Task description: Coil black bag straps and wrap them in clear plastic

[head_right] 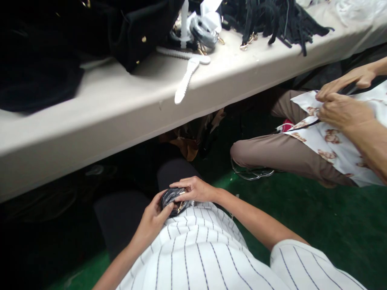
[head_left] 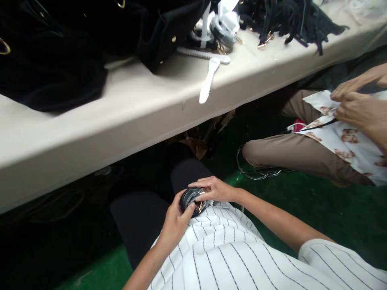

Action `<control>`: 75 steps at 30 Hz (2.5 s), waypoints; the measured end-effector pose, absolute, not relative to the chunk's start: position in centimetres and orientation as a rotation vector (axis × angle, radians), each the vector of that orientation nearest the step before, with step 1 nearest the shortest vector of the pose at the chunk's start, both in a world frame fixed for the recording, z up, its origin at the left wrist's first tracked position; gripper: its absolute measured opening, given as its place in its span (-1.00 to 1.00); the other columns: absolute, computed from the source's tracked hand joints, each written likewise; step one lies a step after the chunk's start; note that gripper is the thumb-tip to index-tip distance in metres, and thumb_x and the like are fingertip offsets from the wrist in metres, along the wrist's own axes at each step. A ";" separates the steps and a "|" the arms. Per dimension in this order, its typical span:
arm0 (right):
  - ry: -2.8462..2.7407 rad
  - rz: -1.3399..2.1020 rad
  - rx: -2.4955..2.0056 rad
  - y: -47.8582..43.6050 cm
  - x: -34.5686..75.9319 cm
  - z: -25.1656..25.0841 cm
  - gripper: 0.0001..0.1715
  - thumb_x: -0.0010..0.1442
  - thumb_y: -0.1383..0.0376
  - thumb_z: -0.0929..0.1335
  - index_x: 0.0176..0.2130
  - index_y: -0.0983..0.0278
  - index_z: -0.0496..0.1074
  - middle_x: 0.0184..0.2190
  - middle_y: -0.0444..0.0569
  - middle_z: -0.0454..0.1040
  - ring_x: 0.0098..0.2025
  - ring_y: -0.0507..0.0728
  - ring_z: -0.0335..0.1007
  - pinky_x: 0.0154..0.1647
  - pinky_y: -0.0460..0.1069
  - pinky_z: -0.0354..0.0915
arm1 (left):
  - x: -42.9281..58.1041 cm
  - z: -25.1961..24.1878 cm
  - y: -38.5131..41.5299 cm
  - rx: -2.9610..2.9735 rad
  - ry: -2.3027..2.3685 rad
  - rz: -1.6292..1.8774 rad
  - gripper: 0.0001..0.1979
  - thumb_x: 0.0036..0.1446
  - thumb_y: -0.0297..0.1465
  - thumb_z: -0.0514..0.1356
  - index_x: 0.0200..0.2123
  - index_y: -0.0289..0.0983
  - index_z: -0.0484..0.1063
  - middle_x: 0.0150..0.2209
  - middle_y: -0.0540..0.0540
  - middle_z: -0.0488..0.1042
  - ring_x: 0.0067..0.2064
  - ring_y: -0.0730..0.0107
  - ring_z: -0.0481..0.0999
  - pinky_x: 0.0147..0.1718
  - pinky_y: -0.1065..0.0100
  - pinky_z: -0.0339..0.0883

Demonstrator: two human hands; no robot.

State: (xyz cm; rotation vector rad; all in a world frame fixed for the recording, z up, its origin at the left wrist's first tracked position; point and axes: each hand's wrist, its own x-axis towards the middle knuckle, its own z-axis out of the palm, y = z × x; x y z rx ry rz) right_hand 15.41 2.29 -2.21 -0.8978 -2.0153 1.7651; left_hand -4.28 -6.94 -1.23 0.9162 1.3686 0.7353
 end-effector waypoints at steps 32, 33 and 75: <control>-1.867 1.892 -0.639 2.8 15.5 -1.4 -0.50 0.17 0.19 0.45 0.08 0.27 0.47 -0.18 0.03 0.50 -0.20 0.07 0.43 -0.19 -0.07 0.30 | -5.5 0.9 -6.0 0.165 0.715 0.661 -0.52 0.36 -0.22 -0.02 -0.13 -0.50 0.55 -0.40 -0.24 0.52 -0.28 0.28 0.46 -0.13 0.32 0.27; -1.846 1.911 -0.643 2.7 15.5 -1.6 -0.50 0.16 0.19 0.46 0.08 0.27 0.48 -0.17 0.03 0.51 -0.20 0.07 0.42 -0.19 -0.06 0.30 | -5.5 1.0 -6.0 0.187 0.729 0.651 -0.52 0.36 -0.22 -0.01 -0.13 -0.51 0.54 -0.40 -0.24 0.52 -0.28 0.28 0.46 -0.12 0.31 0.27; -1.598 1.663 -1.320 -4.4 17.9 -2.8 -0.60 0.16 0.36 0.37 0.02 0.22 0.47 -0.09 0.03 0.39 -0.07 0.14 0.36 0.04 0.09 0.29 | -6.0 -1.2 -5.9 0.965 1.398 0.738 -0.66 0.26 -0.17 0.10 -0.15 -0.31 0.49 -0.31 -0.11 0.50 -0.18 0.19 0.47 -0.12 0.28 0.25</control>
